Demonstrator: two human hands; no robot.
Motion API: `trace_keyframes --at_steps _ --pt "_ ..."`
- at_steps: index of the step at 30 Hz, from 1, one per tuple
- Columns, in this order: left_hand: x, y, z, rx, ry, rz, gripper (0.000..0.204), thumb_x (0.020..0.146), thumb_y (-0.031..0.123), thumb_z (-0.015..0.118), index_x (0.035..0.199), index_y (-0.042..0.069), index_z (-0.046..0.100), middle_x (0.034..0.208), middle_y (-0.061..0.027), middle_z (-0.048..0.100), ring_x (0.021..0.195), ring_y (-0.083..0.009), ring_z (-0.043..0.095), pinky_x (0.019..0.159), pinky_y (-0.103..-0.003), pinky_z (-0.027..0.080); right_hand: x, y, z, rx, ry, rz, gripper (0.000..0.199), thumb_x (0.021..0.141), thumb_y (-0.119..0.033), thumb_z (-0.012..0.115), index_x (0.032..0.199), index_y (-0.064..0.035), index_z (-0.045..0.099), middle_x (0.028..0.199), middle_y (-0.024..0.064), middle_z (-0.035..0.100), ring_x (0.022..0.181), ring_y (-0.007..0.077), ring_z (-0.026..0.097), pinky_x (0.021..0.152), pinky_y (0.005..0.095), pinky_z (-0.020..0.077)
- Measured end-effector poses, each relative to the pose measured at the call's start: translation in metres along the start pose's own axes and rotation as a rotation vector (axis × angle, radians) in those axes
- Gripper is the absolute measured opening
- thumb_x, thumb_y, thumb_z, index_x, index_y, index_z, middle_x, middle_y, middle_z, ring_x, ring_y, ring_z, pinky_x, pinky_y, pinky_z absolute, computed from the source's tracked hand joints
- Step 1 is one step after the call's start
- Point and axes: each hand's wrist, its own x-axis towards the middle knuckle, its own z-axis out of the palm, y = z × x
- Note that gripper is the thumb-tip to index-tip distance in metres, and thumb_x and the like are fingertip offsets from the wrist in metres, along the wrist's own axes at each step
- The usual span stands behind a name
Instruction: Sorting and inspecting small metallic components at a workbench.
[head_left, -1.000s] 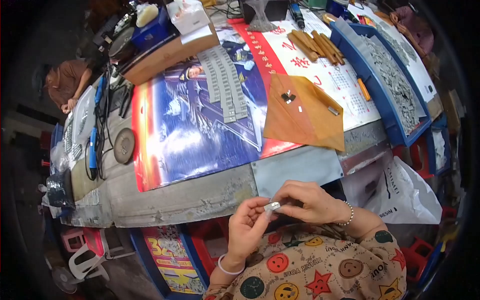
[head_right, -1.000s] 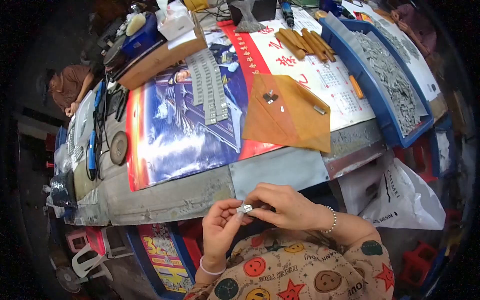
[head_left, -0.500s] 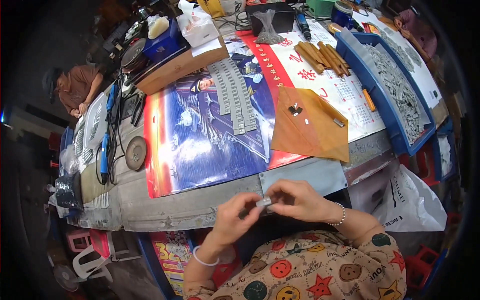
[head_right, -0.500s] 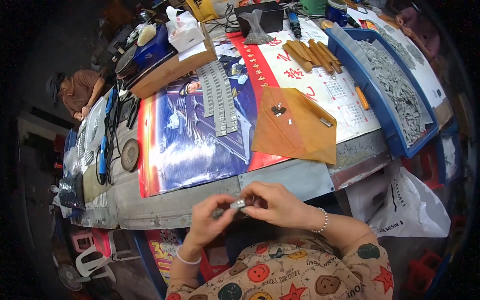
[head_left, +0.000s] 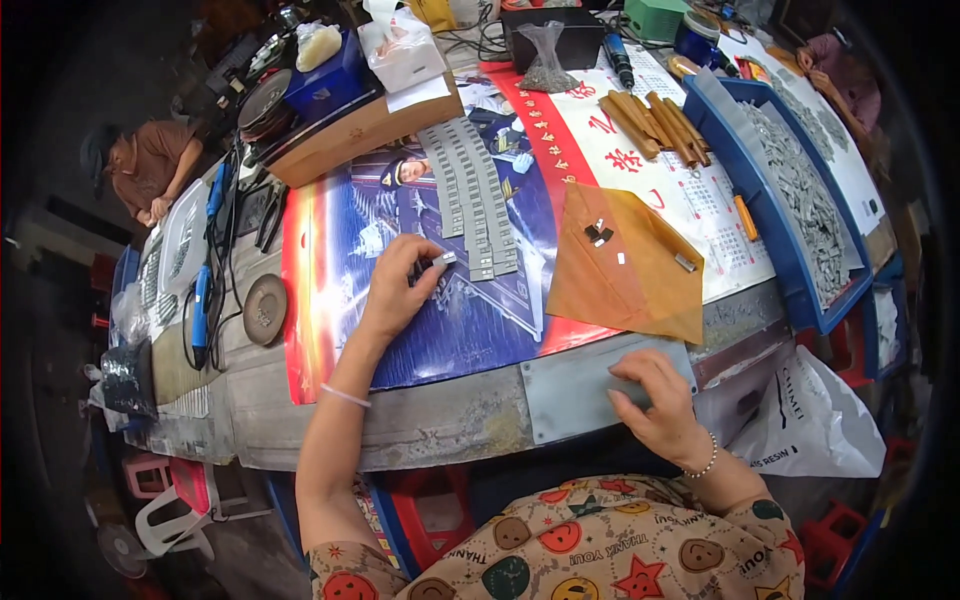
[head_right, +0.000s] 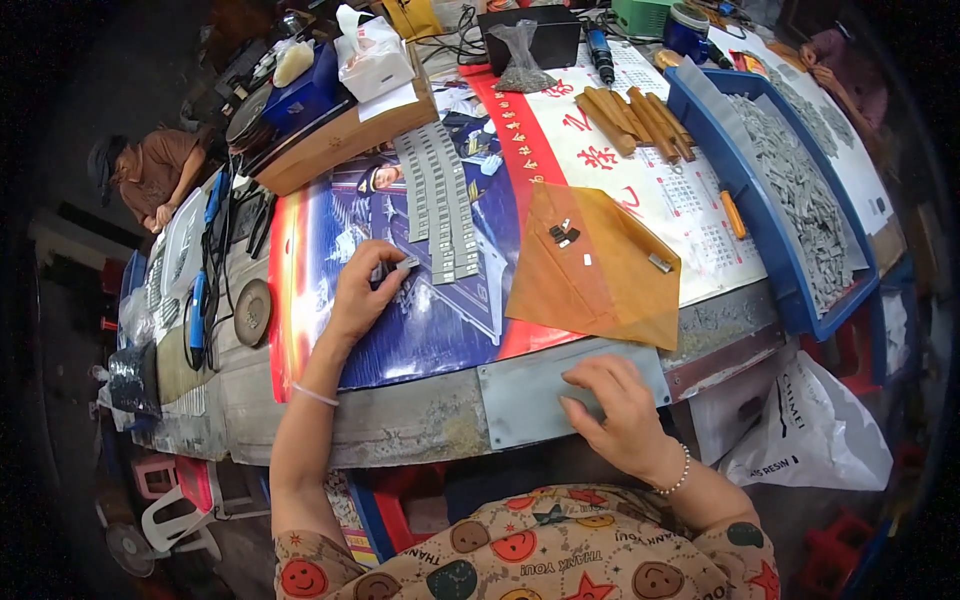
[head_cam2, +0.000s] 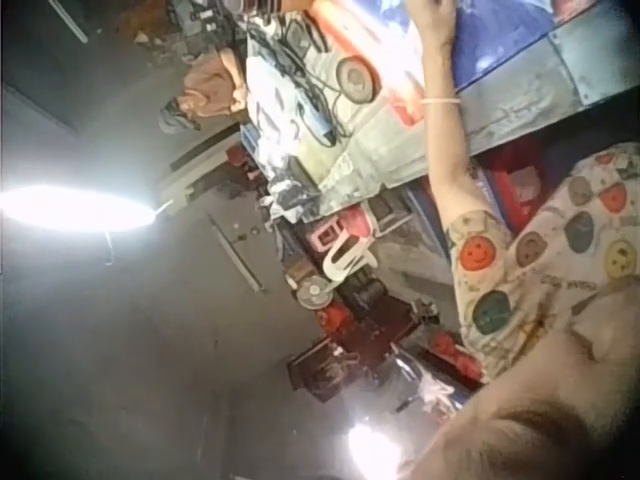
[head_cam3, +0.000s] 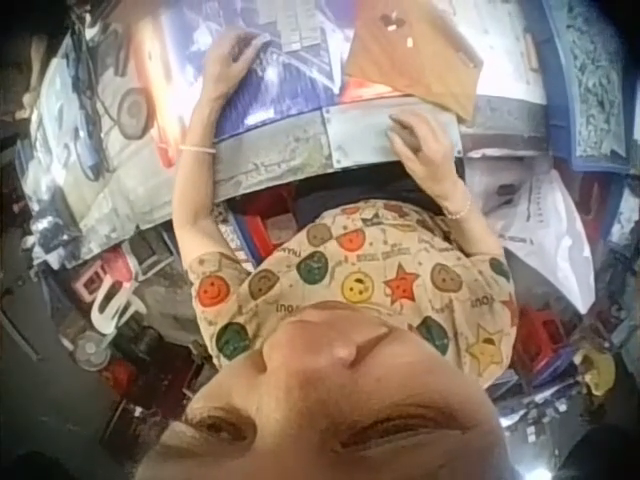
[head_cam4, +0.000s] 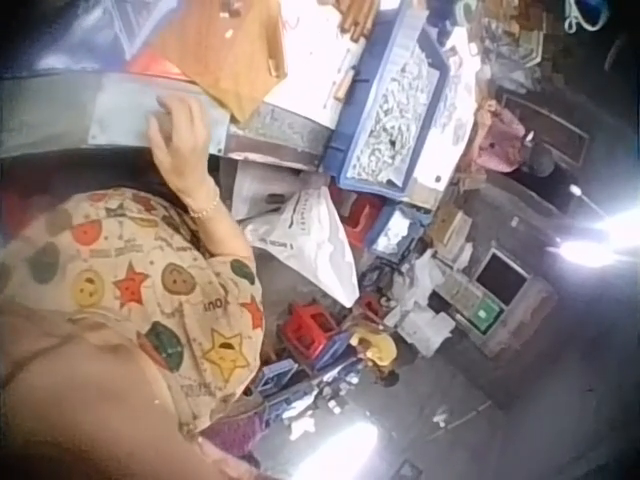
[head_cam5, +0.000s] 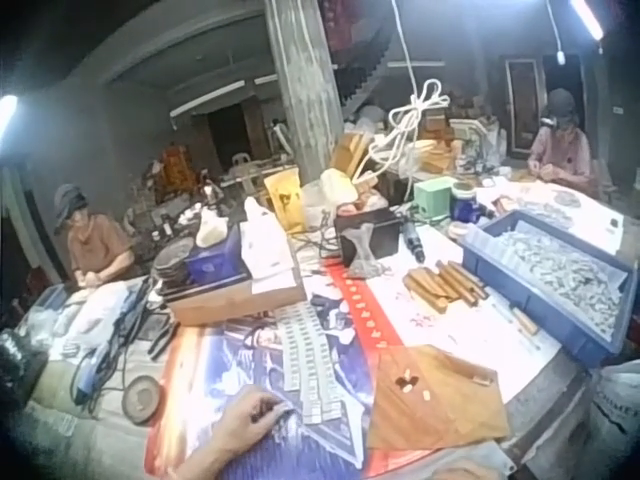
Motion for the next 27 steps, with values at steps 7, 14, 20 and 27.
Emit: trace_keyframes --at_steps 7,14,20,27 --pt "0.023 -0.009 0.008 0.084 -0.090 0.058 0.016 0.076 0.009 0.069 0.089 0.005 0.062 0.085 -0.0075 0.058 0.083 -0.0259 0.055 0.072 -0.035 0.042 -0.004 0.017 0.000 -0.130 0.055 -0.075 0.027 0.069 -0.001 0.071 0.093 -0.0030 0.060 0.091 0.0097 0.060 0.082 0.0278 0.057 0.075 0.0372 0.0436" --pt "0.028 -0.008 0.006 0.051 -0.108 0.026 0.017 0.074 0.008 0.070 0.089 0.005 0.062 0.083 -0.0082 0.059 0.081 -0.0263 0.056 0.070 -0.035 0.043 0.001 0.018 0.002 -0.177 0.041 -0.125 0.027 0.067 -0.003 0.072 0.091 -0.0038 0.060 0.089 0.0082 0.059 0.078 0.0250 0.057 0.074 0.0369 0.0418" --pt "0.032 -0.012 0.006 0.011 -0.129 0.001 0.016 0.074 0.007 0.071 0.087 0.004 0.062 0.081 -0.0084 0.059 0.076 -0.0252 0.056 0.067 -0.034 0.043 0.001 0.018 0.001 -0.171 0.028 -0.123 0.028 0.066 -0.004 0.072 0.091 -0.0042 0.060 0.089 0.0082 0.059 0.077 0.0248 0.056 0.073 0.0366 0.0414" --pt "0.033 -0.016 0.008 0.045 -0.128 0.024 0.012 0.077 0.002 0.069 0.086 0.002 0.060 0.079 -0.0063 0.057 0.072 -0.0173 0.055 0.065 -0.027 0.043 0.001 0.021 0.003 -0.180 0.028 -0.125 0.027 0.066 -0.004 0.072 0.090 -0.0038 0.061 0.089 0.0086 0.059 0.076 0.0254 0.056 0.073 0.0367 0.0410"
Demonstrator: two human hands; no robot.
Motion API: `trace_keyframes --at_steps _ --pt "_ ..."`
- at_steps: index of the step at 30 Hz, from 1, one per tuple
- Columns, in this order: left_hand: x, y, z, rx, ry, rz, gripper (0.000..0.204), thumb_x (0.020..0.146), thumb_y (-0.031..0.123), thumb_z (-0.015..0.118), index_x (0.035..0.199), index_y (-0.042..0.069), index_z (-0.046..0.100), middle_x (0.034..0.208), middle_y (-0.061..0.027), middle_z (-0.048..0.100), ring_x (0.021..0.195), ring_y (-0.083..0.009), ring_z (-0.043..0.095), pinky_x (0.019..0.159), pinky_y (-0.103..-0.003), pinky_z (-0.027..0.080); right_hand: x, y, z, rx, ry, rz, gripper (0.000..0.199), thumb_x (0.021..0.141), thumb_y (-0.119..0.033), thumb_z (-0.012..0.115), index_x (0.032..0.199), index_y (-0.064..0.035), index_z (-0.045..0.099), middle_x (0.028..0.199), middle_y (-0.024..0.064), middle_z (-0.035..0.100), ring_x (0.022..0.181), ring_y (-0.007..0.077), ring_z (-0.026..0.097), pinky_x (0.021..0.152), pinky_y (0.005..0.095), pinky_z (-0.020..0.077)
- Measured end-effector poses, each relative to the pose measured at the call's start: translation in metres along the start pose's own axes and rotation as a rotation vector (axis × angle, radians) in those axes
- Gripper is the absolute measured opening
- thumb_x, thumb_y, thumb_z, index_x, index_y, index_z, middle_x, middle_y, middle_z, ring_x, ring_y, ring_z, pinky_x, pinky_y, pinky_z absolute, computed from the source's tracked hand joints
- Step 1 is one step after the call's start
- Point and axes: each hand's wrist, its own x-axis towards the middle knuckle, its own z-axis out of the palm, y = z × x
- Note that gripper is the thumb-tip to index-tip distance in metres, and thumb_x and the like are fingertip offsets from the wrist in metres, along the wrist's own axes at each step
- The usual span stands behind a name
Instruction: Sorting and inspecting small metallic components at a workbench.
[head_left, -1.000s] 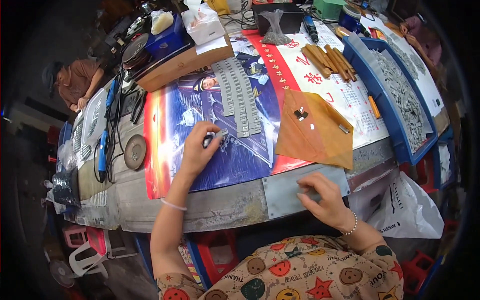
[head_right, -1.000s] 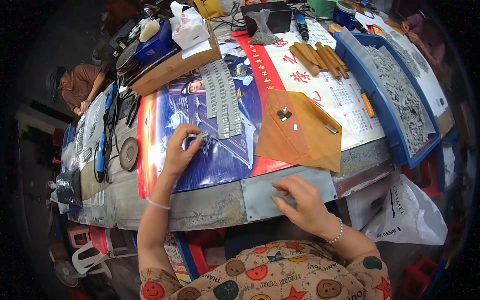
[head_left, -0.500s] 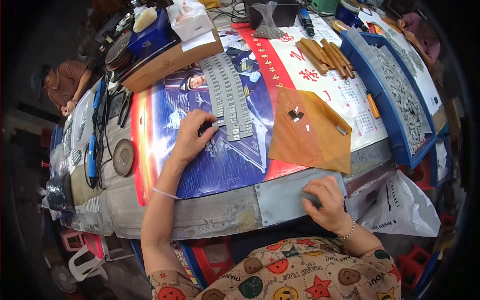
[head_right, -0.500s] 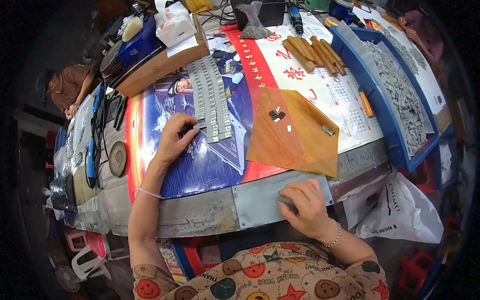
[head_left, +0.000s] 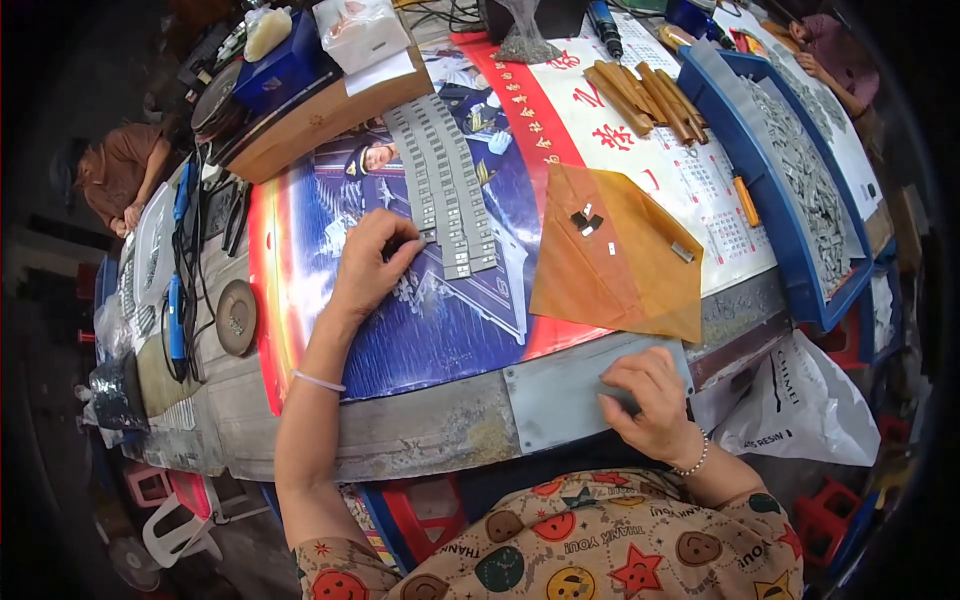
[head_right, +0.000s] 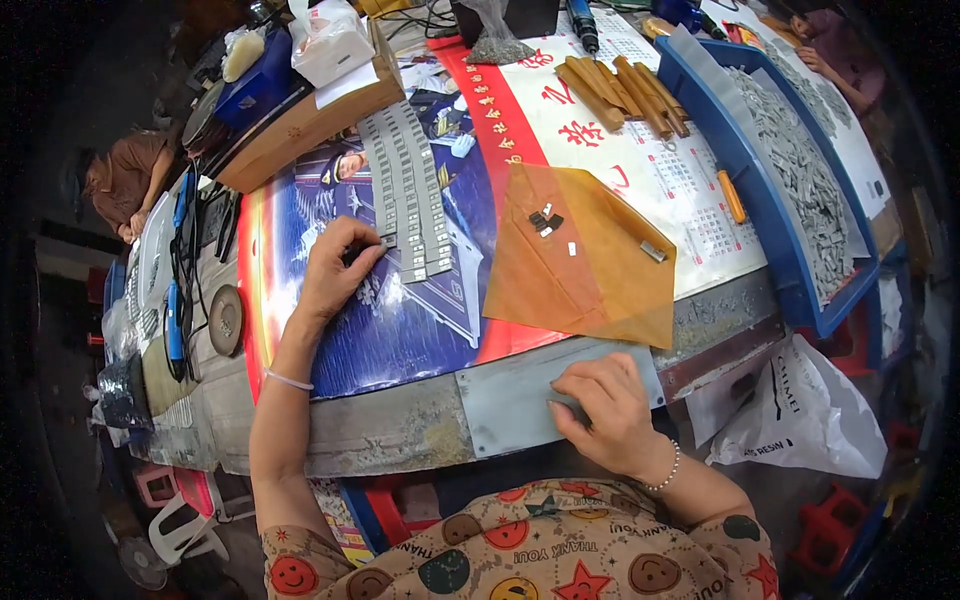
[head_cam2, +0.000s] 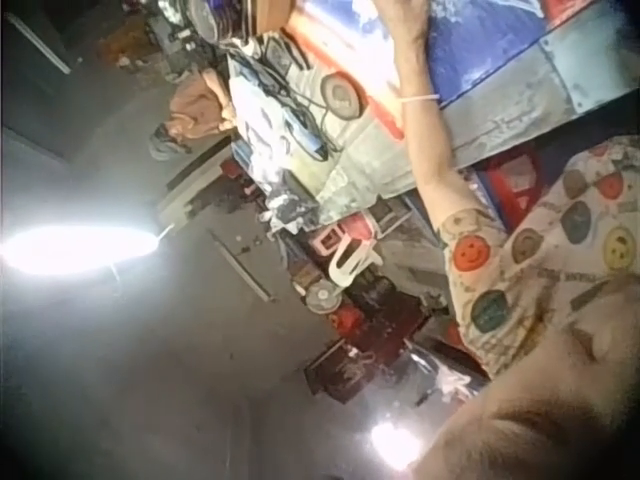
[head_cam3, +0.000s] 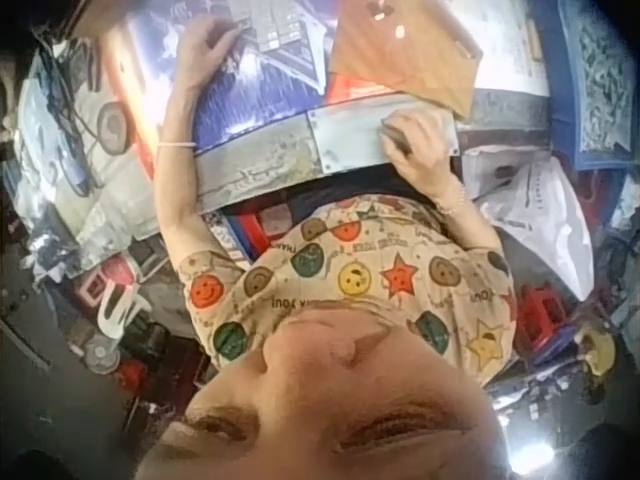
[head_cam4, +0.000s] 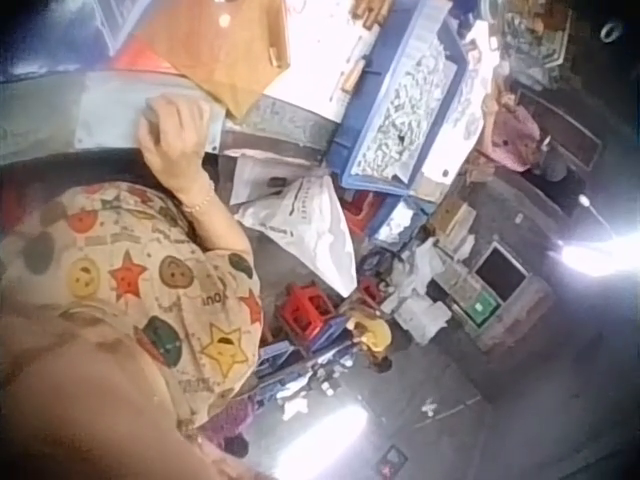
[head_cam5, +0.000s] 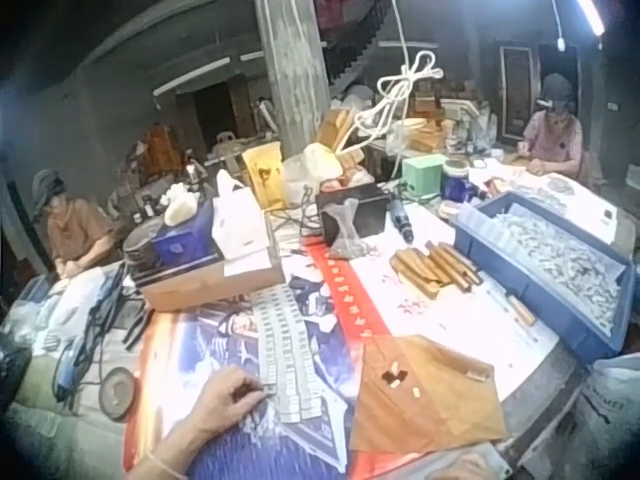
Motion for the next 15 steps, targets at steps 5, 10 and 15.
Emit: trace_keyframes --at_steps 5,10,15 --pt "0.0028 0.0024 0.0015 0.012 0.053 -0.008 0.010 0.074 0.003 0.069 0.079 0.004 0.060 0.076 -0.0080 0.057 0.070 -0.0240 0.055 0.063 -0.033 0.043 0.0024 0.0005 0.0007 -0.008 0.010 -0.009 0.026 0.067 -0.004 0.072 0.090 -0.0031 0.061 0.089 0.0089 0.059 0.075 0.0255 0.056 0.073 0.0367 0.0410" --pt "0.0024 0.0019 0.0047 0.056 0.067 0.053 0.009 0.076 0.005 0.069 0.081 0.004 0.061 0.076 -0.0083 0.057 0.072 -0.0255 0.056 0.065 -0.035 0.042 0.0002 -0.0014 0.0014 -0.018 0.016 -0.007 0.026 0.066 -0.003 0.072 0.090 -0.0034 0.061 0.089 0.0083 0.059 0.075 0.0250 0.056 0.073 0.0362 0.0413" --pt "-0.0059 0.0048 0.0020 0.067 0.073 0.068 0.009 0.076 0.005 0.068 0.082 0.004 0.061 0.078 -0.0089 0.059 0.076 -0.0259 0.057 0.067 -0.035 0.043 -0.0021 -0.0021 0.0057 -0.014 0.031 -0.011 0.026 0.066 -0.002 0.071 0.090 -0.0036 0.061 0.087 0.0076 0.059 0.075 0.0249 0.056 0.074 0.0362 0.0419"
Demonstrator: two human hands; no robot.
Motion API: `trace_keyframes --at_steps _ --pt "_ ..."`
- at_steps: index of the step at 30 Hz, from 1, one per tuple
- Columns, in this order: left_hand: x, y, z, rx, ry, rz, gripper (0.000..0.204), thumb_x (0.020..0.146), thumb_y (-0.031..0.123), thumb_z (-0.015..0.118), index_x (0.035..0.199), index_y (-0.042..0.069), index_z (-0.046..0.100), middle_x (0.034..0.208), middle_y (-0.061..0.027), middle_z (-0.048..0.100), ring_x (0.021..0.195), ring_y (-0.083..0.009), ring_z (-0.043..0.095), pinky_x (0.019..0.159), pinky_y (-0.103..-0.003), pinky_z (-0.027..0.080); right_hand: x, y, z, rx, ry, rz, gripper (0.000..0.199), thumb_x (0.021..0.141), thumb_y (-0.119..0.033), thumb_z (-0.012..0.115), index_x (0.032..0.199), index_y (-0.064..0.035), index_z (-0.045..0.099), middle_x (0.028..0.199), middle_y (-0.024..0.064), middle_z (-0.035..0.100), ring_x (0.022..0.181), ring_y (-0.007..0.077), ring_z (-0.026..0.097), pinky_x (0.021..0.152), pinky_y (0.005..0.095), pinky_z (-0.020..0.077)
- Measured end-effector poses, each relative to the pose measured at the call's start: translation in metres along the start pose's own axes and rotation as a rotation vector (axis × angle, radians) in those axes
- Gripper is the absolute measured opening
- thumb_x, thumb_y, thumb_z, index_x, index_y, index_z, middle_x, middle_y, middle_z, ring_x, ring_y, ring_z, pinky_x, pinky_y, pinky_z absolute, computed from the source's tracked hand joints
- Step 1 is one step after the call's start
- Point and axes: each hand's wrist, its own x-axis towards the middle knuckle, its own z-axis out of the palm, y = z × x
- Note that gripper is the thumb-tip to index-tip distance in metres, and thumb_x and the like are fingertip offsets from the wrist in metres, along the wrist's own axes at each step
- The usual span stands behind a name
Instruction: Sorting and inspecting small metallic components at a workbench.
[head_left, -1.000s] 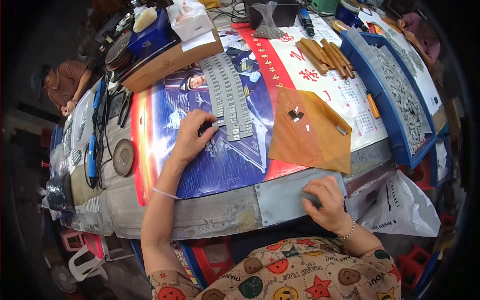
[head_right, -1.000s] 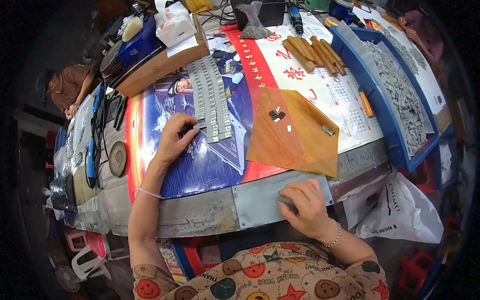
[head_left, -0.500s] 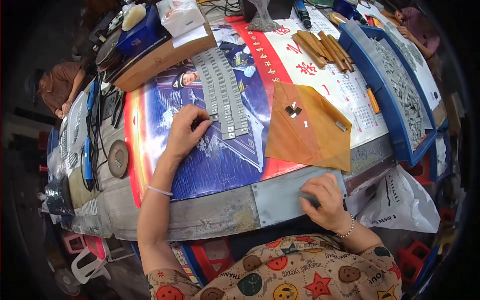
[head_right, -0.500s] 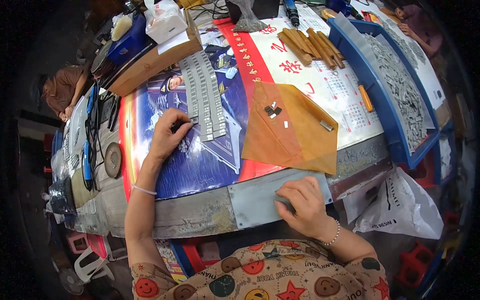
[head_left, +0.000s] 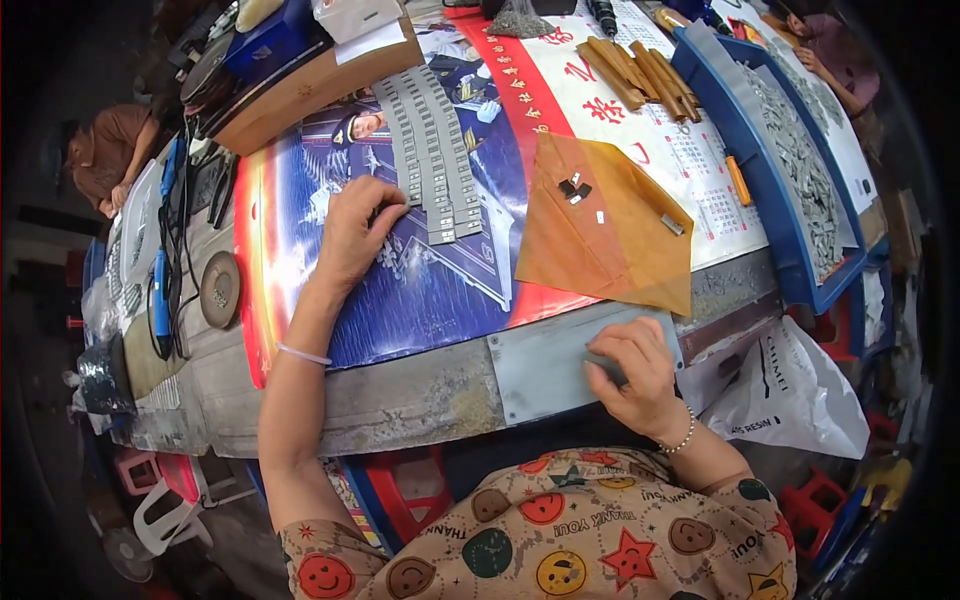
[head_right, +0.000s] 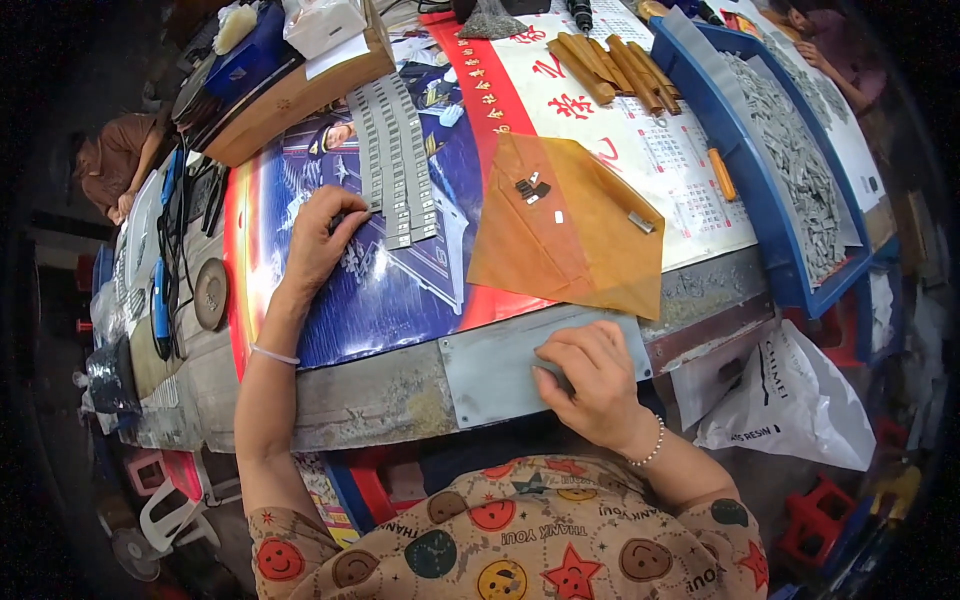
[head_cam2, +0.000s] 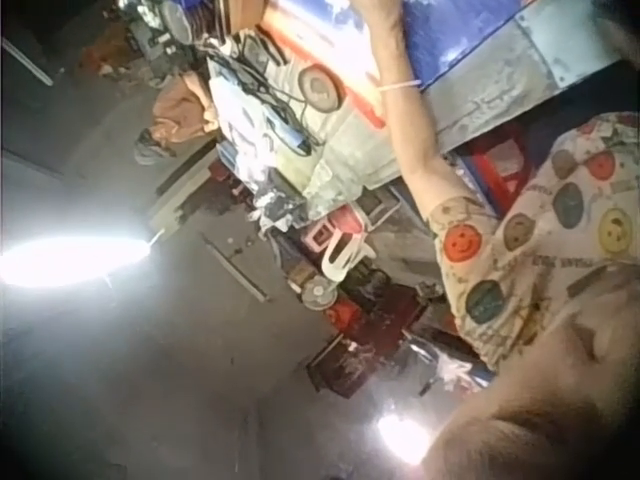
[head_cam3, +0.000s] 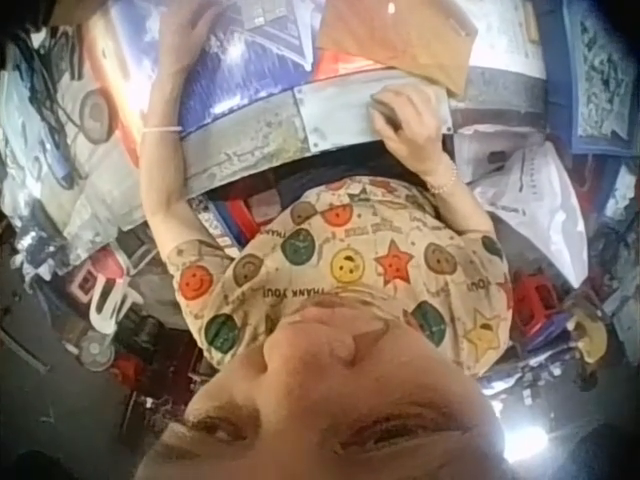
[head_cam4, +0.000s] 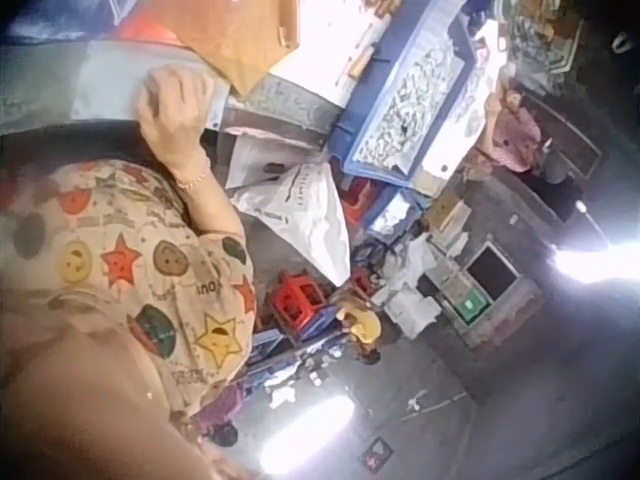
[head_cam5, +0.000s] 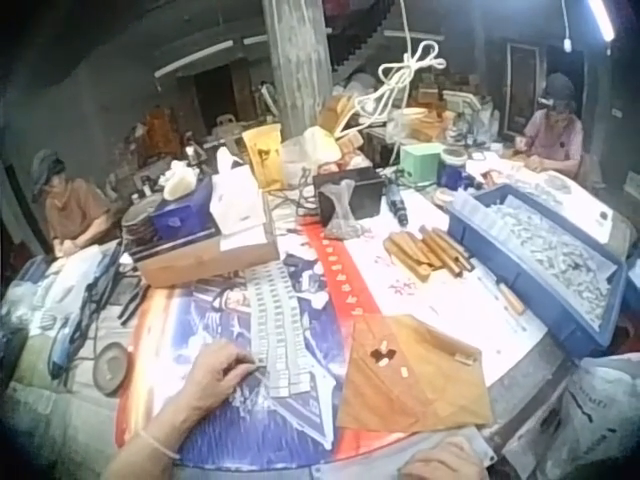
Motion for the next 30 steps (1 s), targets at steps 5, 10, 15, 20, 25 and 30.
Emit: trace_keyframes --at_steps 5,10,15,20,25,30 --pt "-0.024 0.045 -0.020 0.046 0.084 -0.018 0.008 0.080 -0.001 0.064 0.086 -0.001 0.060 0.085 -0.0113 0.061 0.080 -0.0237 0.060 0.073 -0.031 0.046 -0.001 -0.002 0.002 0.001 0.080 -0.027 0.024 0.066 -0.001 0.070 0.088 -0.0043 0.061 0.086 0.0075 0.060 0.075 0.0252 0.056 0.075 0.0367 0.0427" --pt "-0.076 0.130 -0.023 -0.049 0.116 -0.079 0.014 0.075 -0.003 0.065 0.088 0.003 0.060 0.088 -0.0122 0.063 0.084 -0.0298 0.061 0.075 -0.037 0.047 -0.004 0.000 0.005 0.000 0.104 -0.044 0.023 0.066 -0.001 0.070 0.087 -0.0045 0.061 0.086 0.0077 0.060 0.076 0.0253 0.057 0.075 0.0374 0.0429" --pt "-0.119 0.212 0.001 -0.229 0.078 -0.099 0.018 0.073 -0.007 0.067 0.088 0.003 0.063 0.087 -0.0134 0.064 0.075 -0.0281 0.062 0.064 -0.031 0.050 -0.014 0.003 -0.010 0.099 0.078 -0.037 0.020 0.072 -0.006 0.068 0.089 -0.0045 0.059 0.089 0.0090 0.060 0.084 0.0274 0.057 0.079 0.0384 0.0440" --pt "-0.137 0.261 0.016 -0.491 -0.041 -0.176 0.016 0.079 0.000 0.066 0.095 0.001 0.062 0.091 -0.0132 0.062 0.085 -0.0244 0.061 0.077 -0.031 0.047 -0.018 -0.034 0.007 0.442 -0.051 -0.156 0.014 0.079 -0.006 0.065 0.090 -0.0039 0.056 0.085 0.0093 0.055 0.081 0.0269 0.057 0.074 0.0352 0.0447" --pt "-0.128 0.294 0.031 -0.683 -0.090 -0.154 0.010 0.078 -0.007 0.063 0.087 -0.002 0.062 0.082 -0.0113 0.062 0.072 -0.0207 0.059 0.067 -0.028 0.047 -0.027 -0.044 0.003 0.771 -0.205 0.098 0.013 0.088 -0.010 0.059 0.094 0.0011 0.055 0.090 0.0110 0.057 0.084 0.0242 0.059 0.074 0.0325 0.0466" --pt "-0.149 0.284 0.052 -1.025 -0.262 -0.394 0.006 0.087 -0.002 0.057 0.087 -0.004 0.062 0.079 -0.0080 0.064 0.066 -0.0120 0.057 0.061 -0.023 0.046 -0.029 -0.049 0.009 1.462 -0.445 0.487 0.020 0.097 -0.018 0.050 0.104 0.0004 0.055 0.104 0.0051 0.057 0.097 0.0110 0.054 0.086 0.0275 0.0454"
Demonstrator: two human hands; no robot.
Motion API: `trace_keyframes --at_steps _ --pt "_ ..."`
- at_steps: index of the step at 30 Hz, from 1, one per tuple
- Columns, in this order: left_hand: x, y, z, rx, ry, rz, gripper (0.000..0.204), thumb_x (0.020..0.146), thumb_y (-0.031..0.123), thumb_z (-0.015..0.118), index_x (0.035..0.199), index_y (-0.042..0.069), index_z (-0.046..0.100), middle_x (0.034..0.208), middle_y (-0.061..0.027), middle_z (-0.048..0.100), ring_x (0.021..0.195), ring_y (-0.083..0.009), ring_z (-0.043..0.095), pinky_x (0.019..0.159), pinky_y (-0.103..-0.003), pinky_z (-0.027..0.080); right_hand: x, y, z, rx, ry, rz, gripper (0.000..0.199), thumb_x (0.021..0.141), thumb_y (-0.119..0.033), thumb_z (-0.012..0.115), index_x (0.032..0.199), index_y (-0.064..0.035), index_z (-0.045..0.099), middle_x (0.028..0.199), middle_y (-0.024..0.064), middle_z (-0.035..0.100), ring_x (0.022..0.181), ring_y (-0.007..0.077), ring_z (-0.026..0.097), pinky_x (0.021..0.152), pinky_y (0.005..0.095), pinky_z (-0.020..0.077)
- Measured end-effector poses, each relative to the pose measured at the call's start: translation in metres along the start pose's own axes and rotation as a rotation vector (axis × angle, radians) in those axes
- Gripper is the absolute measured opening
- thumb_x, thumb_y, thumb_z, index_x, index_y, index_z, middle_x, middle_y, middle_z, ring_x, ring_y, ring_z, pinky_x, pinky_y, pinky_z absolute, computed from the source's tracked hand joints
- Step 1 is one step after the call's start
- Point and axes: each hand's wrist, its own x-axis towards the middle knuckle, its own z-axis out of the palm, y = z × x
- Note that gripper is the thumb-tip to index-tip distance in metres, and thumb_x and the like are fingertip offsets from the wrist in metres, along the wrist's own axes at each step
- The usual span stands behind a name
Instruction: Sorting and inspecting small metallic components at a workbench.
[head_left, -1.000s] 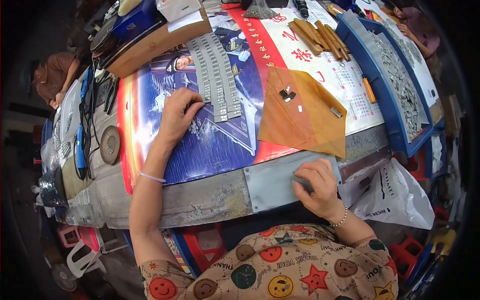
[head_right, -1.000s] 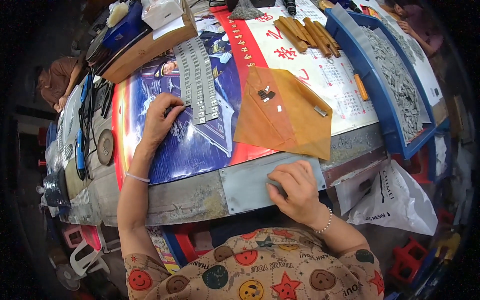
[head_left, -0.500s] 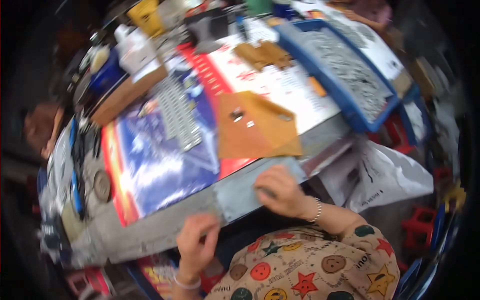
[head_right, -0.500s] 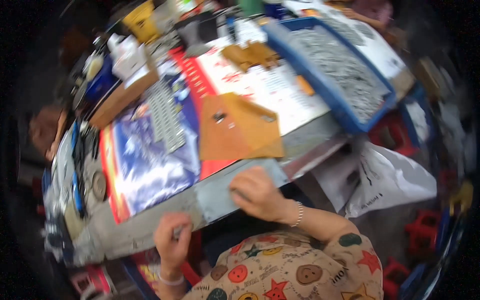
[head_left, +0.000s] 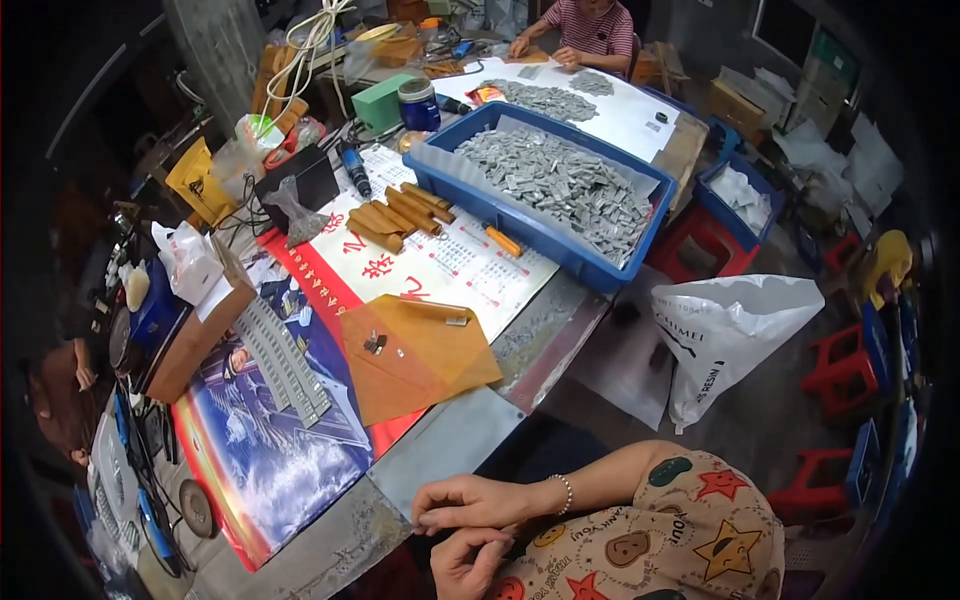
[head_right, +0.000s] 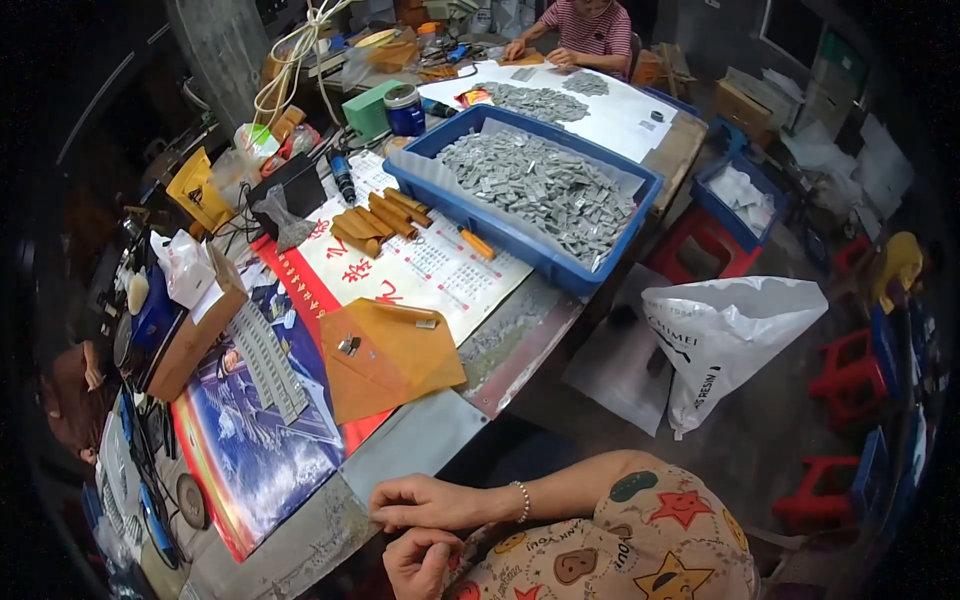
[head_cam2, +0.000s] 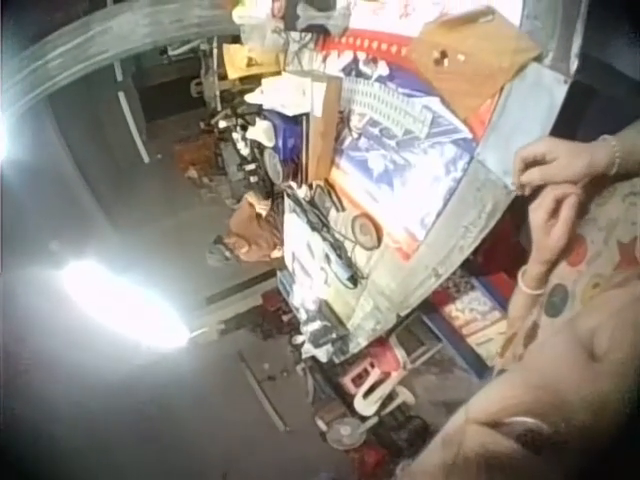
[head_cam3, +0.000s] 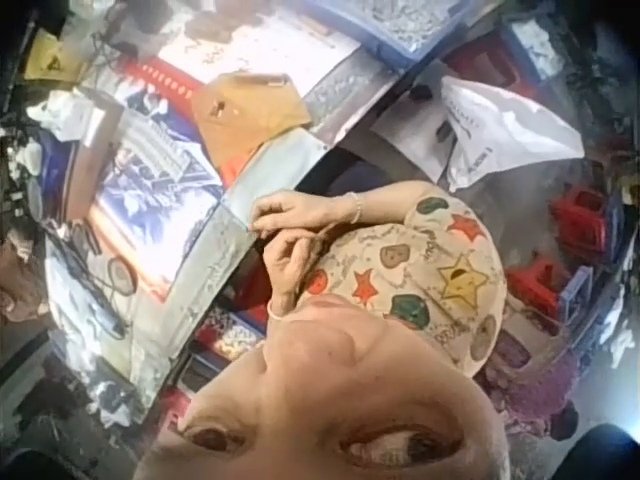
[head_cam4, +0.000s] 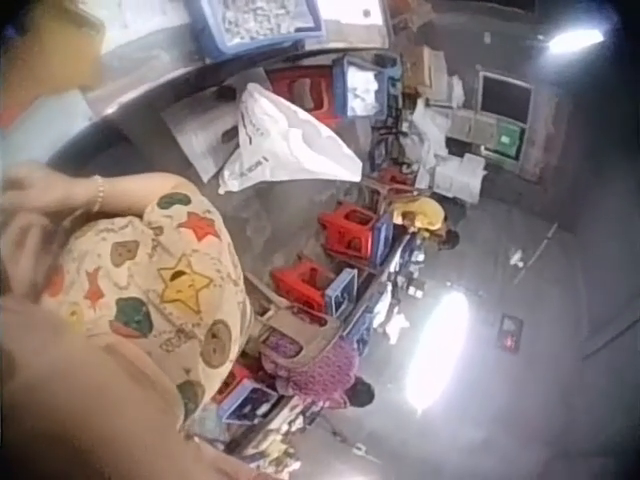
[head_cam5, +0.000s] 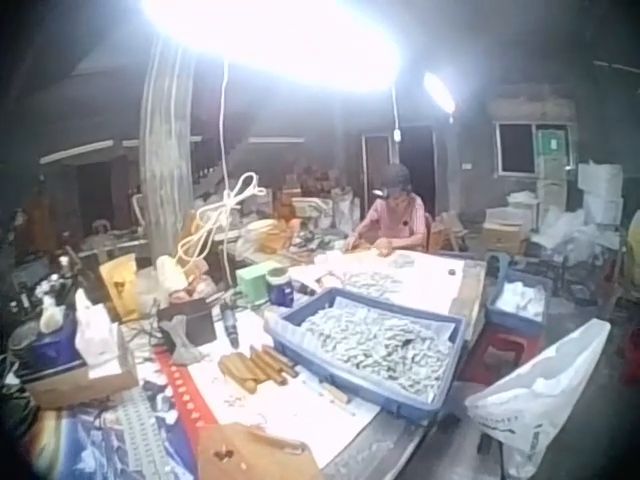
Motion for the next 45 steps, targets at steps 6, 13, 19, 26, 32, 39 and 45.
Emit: trace_keyframes --at_steps 6,13,19,26,32,39,45 --pt "0.006 0.004 0.001 -0.219 0.099 -0.135 0.017 0.091 0.007 0.056 0.085 -0.005 0.065 0.076 -0.0068 0.064 0.068 -0.0130 0.059 0.063 -0.025 0.048 -0.006 0.000 -0.003 0.079 -0.159 0.068 0.030 0.100 -0.022 0.044 0.118 0.0008 0.051 0.118 0.0080 0.054 0.110 0.0123 0.049 0.094 0.0256 0.0383" --pt "0.006 -0.010 -0.001 -0.189 0.219 -0.062 0.021 0.092 0.012 0.056 0.086 -0.006 0.065 0.078 -0.0085 0.065 0.072 -0.0148 0.060 0.067 -0.026 0.049 0.002 0.005 -0.006 0.052 -0.188 0.137 0.032 0.100 -0.023 0.043 0.119 0.0003 0.052 0.118 0.0061 0.055 0.109 0.0108 0.049 0.093 0.0242 0.0382" --pt "0.001 -0.023 -0.013 -0.021 0.078 -0.033 0.015 0.092 0.009 0.057 0.093 -0.002 0.067 0.084 -0.0071 0.068 0.077 -0.0126 0.063 0.070 -0.025 0.050 0.000 -0.014 -0.001 -0.121 -0.120 0.100 0.034 0.098 -0.023 0.044 0.118 0.0025 0.055 0.121 0.0132 0.057 0.116 0.0200 0.051 0.101 0.0330 0.0374" --pt "-0.003 -0.025 -0.003 -0.223 0.094 -0.045 0.021 0.095 0.016 0.054 0.090 -0.003 0.063 0.080 -0.0036 0.064 0.076 -0.0088 0.059 0.068 -0.023 0.047 -0.001 -0.011 0.013 -0.056 -0.002 0.111 0.031 0.094 -0.023 0.048 0.101 0.0060 0.058 0.112 0.0223 0.060 0.105 0.0254 0.057 0.095 0.0359 0.0433" --pt "-0.003 -0.029 -0.007 -0.264 0.060 -0.077 0.020 0.096 0.017 0.053 0.091 0.000 0.063 0.085 -0.0036 0.062 0.080 -0.0090 0.057 0.071 -0.023 0.046 0.002 -0.008 0.013 -0.035 0.020 0.108 0.031 0.093 -0.023 0.049 0.099 0.0060 0.058 0.107 0.0231 0.061 0.103 0.0262 0.058 0.093 0.0367 0.0442" --pt "0.001 -0.037 -0.008 -0.301 0.051 -0.077 0.019 0.096 0.016 0.053 0.095 -0.001 0.062 0.085 -0.0029 0.062 0.080 -0.0088 0.057 0.070 -0.024 0.046 0.005 -0.007 0.011 -0.033 0.061 0.107 0.032 0.093 -0.025 0.052 0.097 0.0061 0.058 0.104 0.0234 0.062 0.100 0.0264 0.059 0.091 0.0365 0.0454" --pt "-0.002 -0.046 -0.007 -0.312 0.047 -0.097 0.020 0.096 0.016 0.053 0.098 -0.001 0.062 0.086 -0.0027 0.061 0.081 -0.0086 0.057 0.071 -0.023 0.046 0.004 -0.003 0.011 -0.036 0.075 0.119 0.033 0.093 -0.026 0.052 0.098 0.0066 0.058 0.103 0.0235 0.062 0.099 0.0264 0.059 0.090 0.0365 0.0458"
